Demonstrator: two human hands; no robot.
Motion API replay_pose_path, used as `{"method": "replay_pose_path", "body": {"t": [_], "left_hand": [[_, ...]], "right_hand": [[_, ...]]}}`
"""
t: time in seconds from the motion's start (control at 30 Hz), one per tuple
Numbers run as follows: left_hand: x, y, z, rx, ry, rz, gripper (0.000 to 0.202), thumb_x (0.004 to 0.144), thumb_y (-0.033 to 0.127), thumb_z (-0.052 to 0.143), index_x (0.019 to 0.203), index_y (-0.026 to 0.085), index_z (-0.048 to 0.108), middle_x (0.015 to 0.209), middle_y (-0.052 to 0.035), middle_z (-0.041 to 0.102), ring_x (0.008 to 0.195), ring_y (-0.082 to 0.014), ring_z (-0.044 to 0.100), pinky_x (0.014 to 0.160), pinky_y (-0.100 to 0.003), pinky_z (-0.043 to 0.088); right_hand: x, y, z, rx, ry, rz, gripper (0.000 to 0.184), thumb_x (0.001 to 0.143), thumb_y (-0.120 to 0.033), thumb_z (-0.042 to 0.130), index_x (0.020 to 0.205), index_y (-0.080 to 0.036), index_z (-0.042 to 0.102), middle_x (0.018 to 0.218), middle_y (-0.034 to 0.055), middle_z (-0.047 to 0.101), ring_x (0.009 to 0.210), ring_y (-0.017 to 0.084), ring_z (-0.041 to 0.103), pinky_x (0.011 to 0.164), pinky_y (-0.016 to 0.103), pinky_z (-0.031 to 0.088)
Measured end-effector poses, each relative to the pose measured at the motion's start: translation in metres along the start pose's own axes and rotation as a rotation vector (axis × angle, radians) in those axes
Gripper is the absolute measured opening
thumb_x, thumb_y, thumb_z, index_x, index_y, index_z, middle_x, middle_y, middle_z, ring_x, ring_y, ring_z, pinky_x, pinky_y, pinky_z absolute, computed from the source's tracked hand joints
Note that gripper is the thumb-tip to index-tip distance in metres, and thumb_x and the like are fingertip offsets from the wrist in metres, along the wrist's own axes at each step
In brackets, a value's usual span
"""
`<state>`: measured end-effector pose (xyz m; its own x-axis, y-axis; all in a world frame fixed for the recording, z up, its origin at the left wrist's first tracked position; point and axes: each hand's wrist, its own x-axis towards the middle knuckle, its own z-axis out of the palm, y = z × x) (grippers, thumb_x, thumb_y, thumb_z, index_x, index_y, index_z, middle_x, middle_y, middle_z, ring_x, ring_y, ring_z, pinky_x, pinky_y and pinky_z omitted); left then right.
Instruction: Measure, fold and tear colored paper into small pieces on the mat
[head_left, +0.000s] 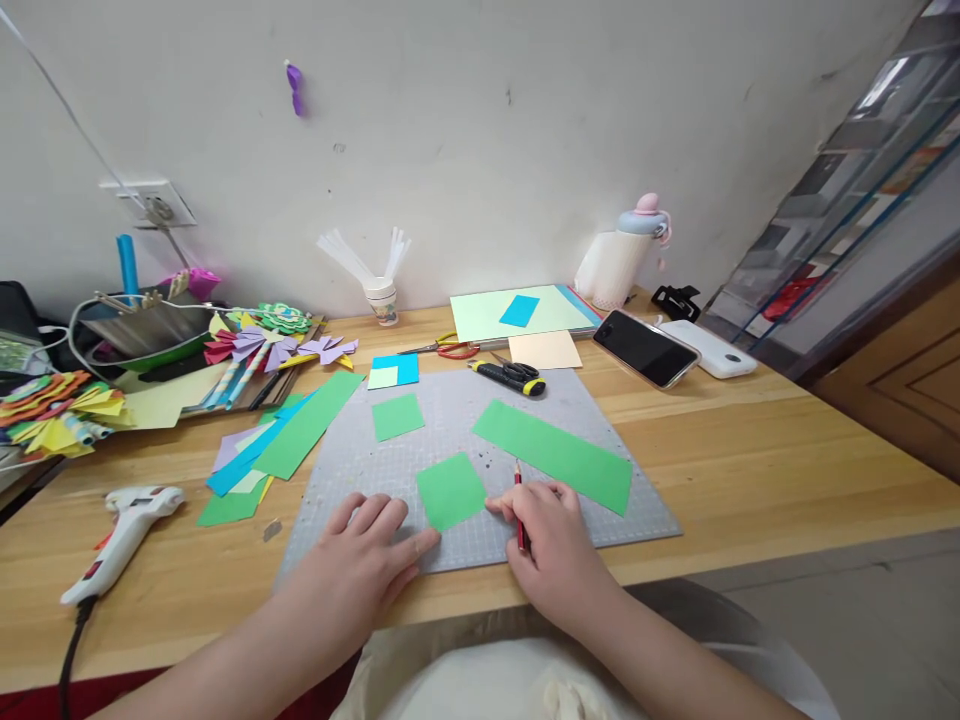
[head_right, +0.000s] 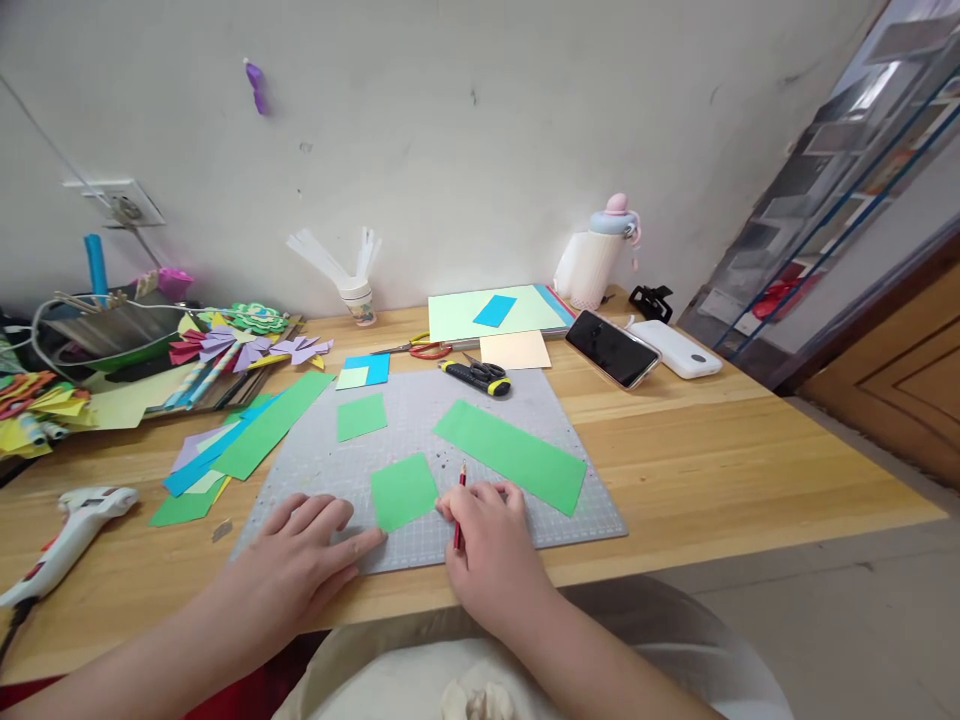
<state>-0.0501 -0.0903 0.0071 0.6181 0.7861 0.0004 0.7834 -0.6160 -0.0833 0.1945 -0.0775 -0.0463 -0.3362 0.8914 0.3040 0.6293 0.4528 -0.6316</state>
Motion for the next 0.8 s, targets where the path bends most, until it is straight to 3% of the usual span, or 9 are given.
{"method": "replay_pose_path", "body": {"t": [0.17,0.3,0.47,0.73,0.8], "left_hand": [[-0.009,0.002,-0.005,-0.037,0.015,-0.050,0.026,0.092,0.022,0.046,0.109,0.036,0.059,0.090,-0.0013,0.056,0.089,-0.0222,0.048,0.085,-0.038,0.029],[-0.006,0.020,-0.004,-0.157,0.127,-0.118,0.019,0.090,0.019,0.046,0.086,0.027,0.063,0.092,-0.0009,0.058,0.091,-0.0204,0.050,0.085,-0.037,0.030],[0.001,0.034,0.016,-0.186,0.309,-0.190,0.028,0.090,0.016,0.046,0.109,0.029,0.062,0.111,-0.0032,0.059,0.104,-0.0209,0.051,0.088,-0.038,0.031],[-0.013,0.006,0.035,-0.032,0.354,-0.182,0.032,0.088,0.020,0.054,0.115,0.035,0.062,0.114,-0.0017,0.061,0.107,-0.0210,0.052,0.091,-0.038,0.030],[-0.016,0.002,0.036,-0.040,0.348,-0.188,0.032,0.088,0.020,0.054,0.116,0.034,0.062,0.114,-0.0020,0.061,0.106,-0.0210,0.052,0.091,-0.037,0.031]], "right_hand": [[-0.002,0.000,0.000,-0.026,-0.019,-0.015,0.036,0.065,0.001,0.043,0.090,-0.024,0.040,0.093,-0.0006,0.061,0.091,0.021,0.053,0.088,0.043,0.026],[0.002,0.000,-0.007,-0.044,-0.071,-0.076,0.032,0.070,0.000,0.042,0.092,-0.023,0.042,0.087,0.0007,0.057,0.085,0.020,0.052,0.086,0.042,0.029],[0.012,-0.001,-0.011,-0.118,-0.044,-0.109,0.026,0.073,0.000,0.041,0.087,-0.022,0.038,0.086,0.0020,0.057,0.081,0.020,0.050,0.087,0.044,0.030],[-0.004,-0.022,-0.004,-0.084,-0.079,-0.180,0.029,0.072,0.000,0.044,0.092,-0.020,0.046,0.081,0.0016,0.059,0.081,0.020,0.050,0.091,0.045,0.028],[0.000,-0.023,-0.008,-0.072,-0.121,-0.237,0.027,0.073,-0.001,0.045,0.092,-0.020,0.047,0.089,0.0028,0.063,0.084,0.019,0.051,0.093,0.046,0.027]]}}
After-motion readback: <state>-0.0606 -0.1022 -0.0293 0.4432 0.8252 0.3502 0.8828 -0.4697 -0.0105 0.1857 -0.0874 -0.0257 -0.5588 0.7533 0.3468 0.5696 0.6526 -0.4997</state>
